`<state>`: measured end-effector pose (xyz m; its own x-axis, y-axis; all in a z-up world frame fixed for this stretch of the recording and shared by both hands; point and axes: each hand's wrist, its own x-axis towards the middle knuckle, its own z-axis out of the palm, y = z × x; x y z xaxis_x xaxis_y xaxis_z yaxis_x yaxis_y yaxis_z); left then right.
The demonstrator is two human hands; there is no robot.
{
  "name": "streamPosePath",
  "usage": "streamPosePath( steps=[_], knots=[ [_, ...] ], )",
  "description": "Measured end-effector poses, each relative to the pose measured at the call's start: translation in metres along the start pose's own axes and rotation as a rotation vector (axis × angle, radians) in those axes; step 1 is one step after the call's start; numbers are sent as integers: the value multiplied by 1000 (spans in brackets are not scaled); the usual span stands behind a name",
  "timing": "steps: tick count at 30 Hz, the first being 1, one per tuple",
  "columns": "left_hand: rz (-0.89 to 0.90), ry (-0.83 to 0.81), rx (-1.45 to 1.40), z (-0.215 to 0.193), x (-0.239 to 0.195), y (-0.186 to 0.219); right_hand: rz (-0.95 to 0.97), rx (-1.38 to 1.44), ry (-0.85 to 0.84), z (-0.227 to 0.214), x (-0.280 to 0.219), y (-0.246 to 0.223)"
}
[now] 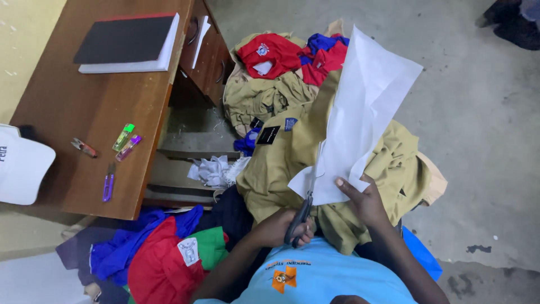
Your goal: Cutting out labels from a sheet using scissors and placing them on garments
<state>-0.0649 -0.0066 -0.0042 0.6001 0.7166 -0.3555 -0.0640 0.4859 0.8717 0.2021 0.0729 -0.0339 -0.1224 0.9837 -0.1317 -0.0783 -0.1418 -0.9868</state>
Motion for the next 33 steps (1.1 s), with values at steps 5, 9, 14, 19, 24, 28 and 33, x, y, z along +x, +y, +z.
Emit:
streamPosePath(
  steps=[5,9,14,19,24,28,33],
  knots=[
    [204,133,574,1,-4,33,-9,39,-33,15,-6,-37],
    [125,233,682,4,-9,28,-11,14,-39,18,-6,-30],
    [-4,77,-93,19,-13,15,-44,-112,-51,5,-9,-3],
    [-1,81,-65,16,-8,25,-58,-160,-51,5,-18,-10],
    [42,52,-142,8,8,23,-33,-165,-68,3,-25,1],
    [60,-16,-232,6,19,25,-39,-130,-94,7,-29,-10],
    [80,-60,-344,0,23,50,-41,-102,-133,10,-40,-8]
  ],
)
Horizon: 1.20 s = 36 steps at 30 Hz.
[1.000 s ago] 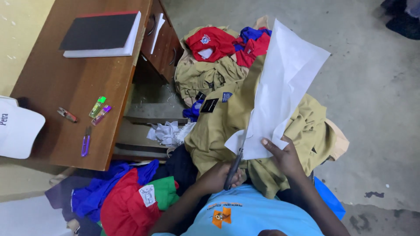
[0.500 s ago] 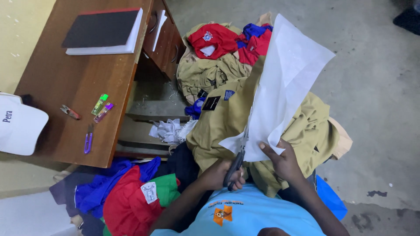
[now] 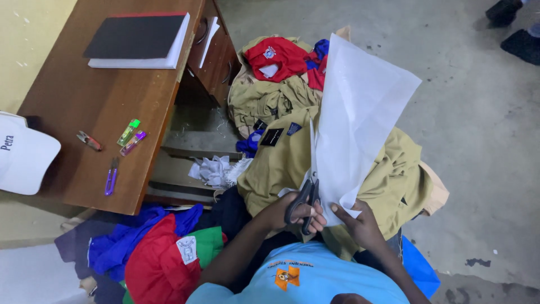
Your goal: Cutting out labels from a sheet using scissors and placing them on garments
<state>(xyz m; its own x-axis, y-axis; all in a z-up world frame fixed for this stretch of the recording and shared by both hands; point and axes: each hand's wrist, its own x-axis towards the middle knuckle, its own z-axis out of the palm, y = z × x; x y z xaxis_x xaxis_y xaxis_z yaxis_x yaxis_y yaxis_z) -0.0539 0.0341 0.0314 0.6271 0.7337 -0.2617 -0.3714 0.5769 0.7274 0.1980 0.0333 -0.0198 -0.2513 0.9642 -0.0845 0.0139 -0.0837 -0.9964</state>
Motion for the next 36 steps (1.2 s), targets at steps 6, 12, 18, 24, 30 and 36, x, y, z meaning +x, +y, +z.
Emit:
streamPosePath(
  steps=[6,12,18,24,30,36],
  knots=[
    [-60,-202,34,-16,7,6,66,115,-27,0,-5,2],
    [-74,-119,250,-22,24,13,48,57,-4,-5,-12,13],
    [-29,25,258,-19,31,35,99,-3,17,-5,-13,16],
    [58,-71,289,-37,41,41,136,211,49,-1,-11,27],
    [29,16,230,-30,42,54,104,-22,63,-5,-11,20],
    [125,-31,200,-34,42,72,203,-79,69,-2,-13,14]
  ],
)
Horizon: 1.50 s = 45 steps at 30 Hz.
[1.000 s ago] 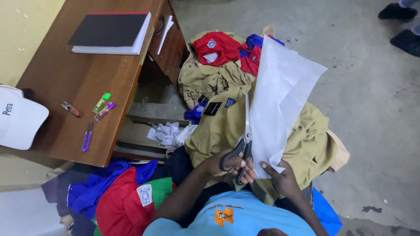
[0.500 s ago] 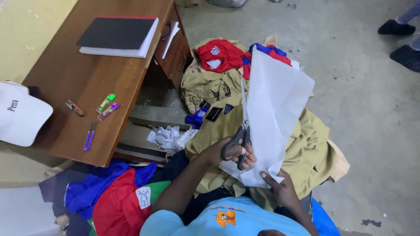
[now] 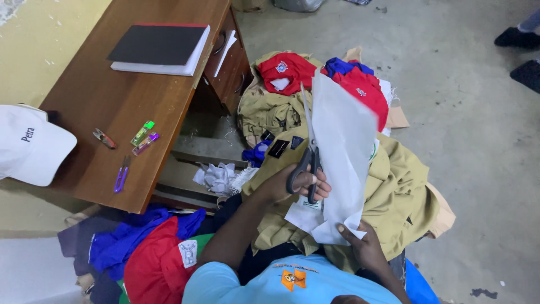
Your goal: Cutting out labels from a sheet using scissors and placing them on garments
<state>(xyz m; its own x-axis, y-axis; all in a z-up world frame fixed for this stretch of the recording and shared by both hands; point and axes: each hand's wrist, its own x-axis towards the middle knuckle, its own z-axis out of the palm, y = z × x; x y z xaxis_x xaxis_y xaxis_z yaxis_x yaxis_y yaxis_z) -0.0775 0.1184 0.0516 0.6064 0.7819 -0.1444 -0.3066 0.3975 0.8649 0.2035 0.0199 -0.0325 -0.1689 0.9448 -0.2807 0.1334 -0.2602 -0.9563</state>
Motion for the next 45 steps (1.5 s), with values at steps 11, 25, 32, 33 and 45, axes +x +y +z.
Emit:
streamPosePath(
  steps=[11,25,32,33,45],
  knots=[
    [359,245,166,-36,23,70,-15,-29,13,3,-4,9],
    [512,299,434,-75,181,78,-333,24,150,-39,-7,-5],
    [850,981,6,-69,225,87,212,-494,110,-6,-21,-94],
    [848,986,10,-63,213,94,213,-491,103,-7,-13,-82],
    [1055,1049,-574,41,71,130,184,-343,251,16,16,-150]
  ],
)
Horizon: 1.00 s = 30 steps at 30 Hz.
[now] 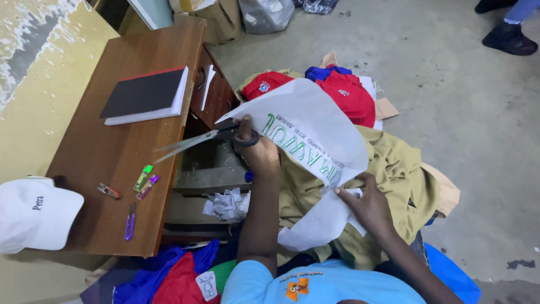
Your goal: Cutting out labels from a sheet using scissors and placing them on garments
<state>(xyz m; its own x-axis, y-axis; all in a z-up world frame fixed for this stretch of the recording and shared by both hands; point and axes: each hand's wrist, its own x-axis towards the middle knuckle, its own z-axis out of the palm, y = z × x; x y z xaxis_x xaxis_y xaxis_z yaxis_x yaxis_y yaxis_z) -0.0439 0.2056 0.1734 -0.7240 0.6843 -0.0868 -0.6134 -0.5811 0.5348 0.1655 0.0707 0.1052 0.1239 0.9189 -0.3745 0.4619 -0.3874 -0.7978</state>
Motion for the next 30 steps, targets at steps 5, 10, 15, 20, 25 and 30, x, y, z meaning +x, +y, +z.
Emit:
streamPosePath(
  steps=[5,10,15,20,25,30],
  knots=[
    [-4,-6,-93,-28,-9,8,-173,-461,142,43,8,37],
    [-69,-76,-251,-125,37,-20,-362,-231,391,3,38,68],
    [23,-74,7,-135,15,5,-532,-371,526,-57,50,50],
    [37,42,279,-138,-3,21,-705,-576,873,-90,81,46],
    [260,-322,1000,-194,-43,-1,-752,-671,1156,-133,90,14],
    [-543,-373,145,-183,-91,4,-621,-756,991,-119,151,31]
  ],
)
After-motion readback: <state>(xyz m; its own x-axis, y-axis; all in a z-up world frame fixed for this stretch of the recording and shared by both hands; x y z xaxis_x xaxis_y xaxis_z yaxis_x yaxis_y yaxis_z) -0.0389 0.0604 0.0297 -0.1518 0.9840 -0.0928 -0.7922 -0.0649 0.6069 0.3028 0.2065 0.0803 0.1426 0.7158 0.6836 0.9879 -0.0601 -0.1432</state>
